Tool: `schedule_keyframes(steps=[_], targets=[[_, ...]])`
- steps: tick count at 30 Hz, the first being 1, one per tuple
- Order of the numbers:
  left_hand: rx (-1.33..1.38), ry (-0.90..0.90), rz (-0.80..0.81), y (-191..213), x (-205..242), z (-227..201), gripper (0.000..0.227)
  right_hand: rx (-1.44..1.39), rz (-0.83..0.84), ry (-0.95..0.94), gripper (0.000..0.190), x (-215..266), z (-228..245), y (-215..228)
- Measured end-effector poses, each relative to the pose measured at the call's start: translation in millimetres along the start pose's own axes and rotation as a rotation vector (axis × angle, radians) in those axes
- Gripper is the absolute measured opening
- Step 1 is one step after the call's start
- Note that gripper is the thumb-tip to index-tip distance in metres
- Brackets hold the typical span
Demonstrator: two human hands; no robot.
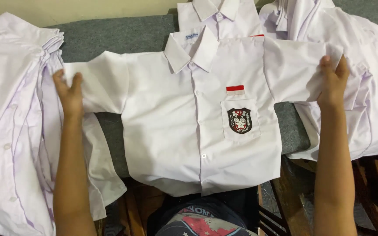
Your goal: Folding a white school uniform shirt neatly on a flat work surface in a garment processing area.
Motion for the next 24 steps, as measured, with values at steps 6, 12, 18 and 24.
schedule_keyframes(steps=[6,12,18,24], targets=[[-0.543,-0.356,0.007,7.0,50.4,-79.0,0.041,0.224,-0.094,0.005,0.016,1.5,-39.7,26.4],[-0.598,-0.161,-0.009,5.9,47.5,-75.9,0.042,0.146,-0.097,0.047,0.030,-1.6,-36.6,29.9],[-0.756,-0.560,-0.040,-20.9,73.1,-153.7,0.037,0.648,-0.275,0.484,0.041,26.4,41.6,22.7],[-1.010,-0.728,0.395,-136.6,88.4,-113.1,0.047,1.044,0.151,0.541,0.036,30.6,14.6,-107.3]])
Point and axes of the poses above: each hand's wrist, its own x-axis away from the middle knuckle, its own y-axis out of the back of the hand, z = x × y, the point moved 6 cm from there along -x, towards the middle knuckle, and after that the axes turned 1 degree about y, right-handed, at the moved point
